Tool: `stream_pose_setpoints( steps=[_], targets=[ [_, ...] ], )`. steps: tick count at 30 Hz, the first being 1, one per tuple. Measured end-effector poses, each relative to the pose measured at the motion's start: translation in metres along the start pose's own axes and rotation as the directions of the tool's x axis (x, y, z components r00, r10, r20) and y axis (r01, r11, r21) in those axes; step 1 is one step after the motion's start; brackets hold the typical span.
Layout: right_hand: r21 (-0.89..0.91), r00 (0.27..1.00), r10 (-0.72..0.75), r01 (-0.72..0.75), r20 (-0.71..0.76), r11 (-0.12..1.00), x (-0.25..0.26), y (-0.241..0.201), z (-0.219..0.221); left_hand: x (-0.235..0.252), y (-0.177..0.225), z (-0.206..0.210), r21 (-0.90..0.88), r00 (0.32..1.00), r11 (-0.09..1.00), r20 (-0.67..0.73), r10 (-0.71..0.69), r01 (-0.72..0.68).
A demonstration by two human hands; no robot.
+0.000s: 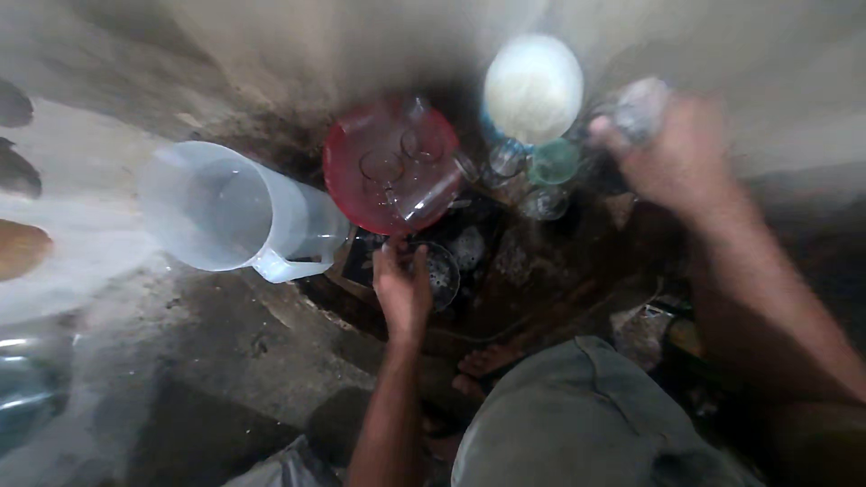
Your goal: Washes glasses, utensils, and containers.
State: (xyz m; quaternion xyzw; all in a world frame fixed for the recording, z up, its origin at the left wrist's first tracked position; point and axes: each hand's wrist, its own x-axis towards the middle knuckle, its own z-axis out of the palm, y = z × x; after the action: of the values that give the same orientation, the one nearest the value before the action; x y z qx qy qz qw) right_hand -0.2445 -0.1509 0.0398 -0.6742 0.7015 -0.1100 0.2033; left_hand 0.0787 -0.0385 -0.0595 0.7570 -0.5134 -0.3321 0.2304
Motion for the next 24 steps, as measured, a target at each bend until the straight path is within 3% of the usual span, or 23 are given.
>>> stream_pose_setpoints(
  steps=[3, 6, 10, 14, 18, 24],
  targets=[
    [0.246, 0.993, -0.114, 0.099, 0.045, 0.964, 0.014, -0.028, 0.042, 0.024, 0.01, 0.004, 0.053, 0.999, 0.999, -0.048, 0.005, -0.003],
    [0.463, 0.985, -0.091, 0.013, 0.146, 0.886, 0.039, -0.053, 0.081, 0.043, 0.011, 0.002, 0.1, 0.999, 0.995, -0.052, -0.003, 0.008],
    [0.729, 0.963, -0.126, -0.092, 0.239, 0.679, 0.058, -0.087, 0.116, 0.077, 0.007, 0.004, 0.109, 0.994, 0.989, 0.005, -0.105, 0.104],
    [0.702, 0.955, -0.2, -0.013, 0.22, 0.712, 0.048, -0.109, 0.113, 0.092, -0.001, -0.002, 0.019, 0.995, 0.995, 0.009, -0.1, 0.099],
    [0.637, 0.987, -0.05, -0.061, 0.154, 0.768, 0.044, -0.089, 0.117, 0.099, 0.002, -0.017, -0.065, 0.989, 0.995, -0.12, -0.086, 0.079],
    [0.634, 0.983, -0.078, -0.048, 0.168, 0.772, 0.037, -0.071, 0.137, 0.092, 0.028, -0.034, 0.093, 0.963, 0.995, -0.263, 0.066, -0.043]
  ],
)
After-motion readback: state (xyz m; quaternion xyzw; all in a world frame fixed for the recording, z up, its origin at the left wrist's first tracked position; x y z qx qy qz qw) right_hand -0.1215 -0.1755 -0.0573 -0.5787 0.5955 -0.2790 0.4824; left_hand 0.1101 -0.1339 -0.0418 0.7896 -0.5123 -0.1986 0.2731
